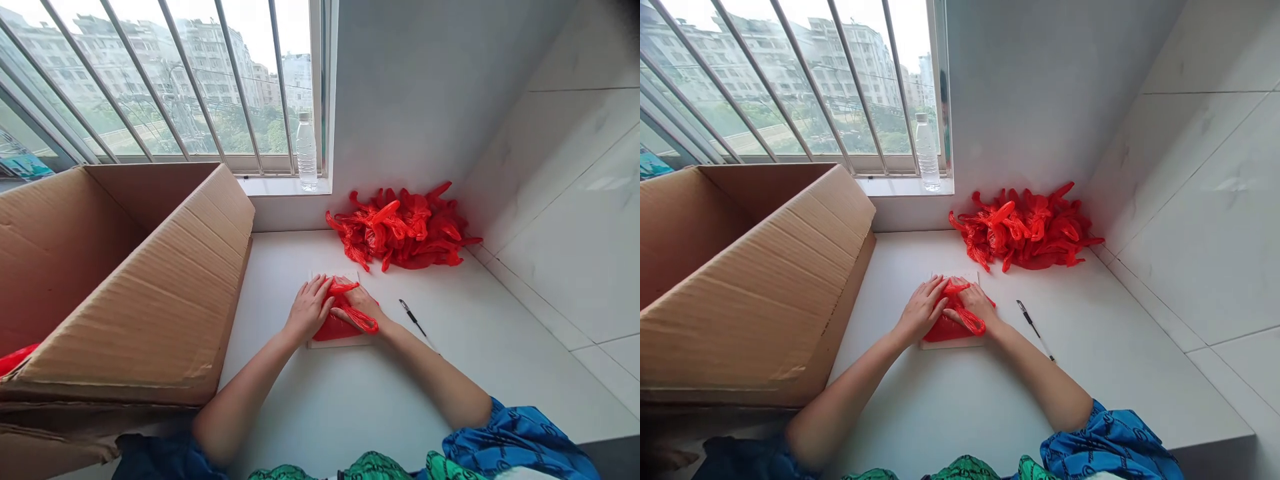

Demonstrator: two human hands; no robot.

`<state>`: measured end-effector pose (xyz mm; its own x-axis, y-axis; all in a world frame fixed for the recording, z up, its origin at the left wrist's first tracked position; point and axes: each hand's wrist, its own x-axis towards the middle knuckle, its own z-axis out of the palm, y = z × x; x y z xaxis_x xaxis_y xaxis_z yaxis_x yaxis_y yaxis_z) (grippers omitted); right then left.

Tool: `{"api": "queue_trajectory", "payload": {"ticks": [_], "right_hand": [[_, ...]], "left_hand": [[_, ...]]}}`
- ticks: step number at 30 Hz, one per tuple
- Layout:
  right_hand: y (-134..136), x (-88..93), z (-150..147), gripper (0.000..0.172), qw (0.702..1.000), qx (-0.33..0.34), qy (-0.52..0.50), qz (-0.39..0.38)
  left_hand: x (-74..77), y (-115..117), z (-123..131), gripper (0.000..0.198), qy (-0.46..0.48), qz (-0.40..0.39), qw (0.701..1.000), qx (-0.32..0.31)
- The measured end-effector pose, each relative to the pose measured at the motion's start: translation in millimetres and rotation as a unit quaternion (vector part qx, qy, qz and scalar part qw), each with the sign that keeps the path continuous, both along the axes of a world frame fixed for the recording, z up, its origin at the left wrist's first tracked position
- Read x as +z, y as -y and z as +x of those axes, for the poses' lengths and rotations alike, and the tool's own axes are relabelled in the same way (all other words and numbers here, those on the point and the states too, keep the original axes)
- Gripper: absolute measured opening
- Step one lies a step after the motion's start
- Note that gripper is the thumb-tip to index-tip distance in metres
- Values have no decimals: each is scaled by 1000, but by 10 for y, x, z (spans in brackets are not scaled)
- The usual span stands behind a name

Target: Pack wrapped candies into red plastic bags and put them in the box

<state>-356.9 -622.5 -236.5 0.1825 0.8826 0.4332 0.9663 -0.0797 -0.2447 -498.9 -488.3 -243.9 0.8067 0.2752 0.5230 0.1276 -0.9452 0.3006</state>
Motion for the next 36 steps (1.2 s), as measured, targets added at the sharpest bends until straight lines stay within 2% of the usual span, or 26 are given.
{"api": "queue_trajectory", "payload": {"ticks": [4, 11, 22, 26, 28, 31, 34, 36], "right_hand": [[1, -91, 8, 67, 999, -22, 33, -13], [-7, -167, 35, 73, 997, -26, 64, -33], [-13, -179, 11, 68, 997, -32, 65, -32], [-15, -168, 3, 65, 998, -29, 51, -37], [5, -136, 3, 66, 998, -19, 39, -35], [75, -14, -9, 64, 1000, 11, -22, 12], [181, 202, -81, 35, 988, 49, -128, 71], [255, 374, -184, 21, 976, 72, -187, 87]], "left_hand": [[-130, -49, 49, 53, -51, -11, 999, 2], [-234, -45, 82, 54, -40, -20, 999, -3], [-233, -4, 71, 50, -15, -39, 999, -7], [-192, 17, 51, 42, 68, -116, 990, -36], [-151, 29, 16, 34, 105, -158, 980, -53], [-76, 55, -89, 22, 132, -183, 973, -54], [38, 109, -261, 22, 152, -208, 966, -33], [172, 183, -403, 24, 153, -241, 958, -31]]}}
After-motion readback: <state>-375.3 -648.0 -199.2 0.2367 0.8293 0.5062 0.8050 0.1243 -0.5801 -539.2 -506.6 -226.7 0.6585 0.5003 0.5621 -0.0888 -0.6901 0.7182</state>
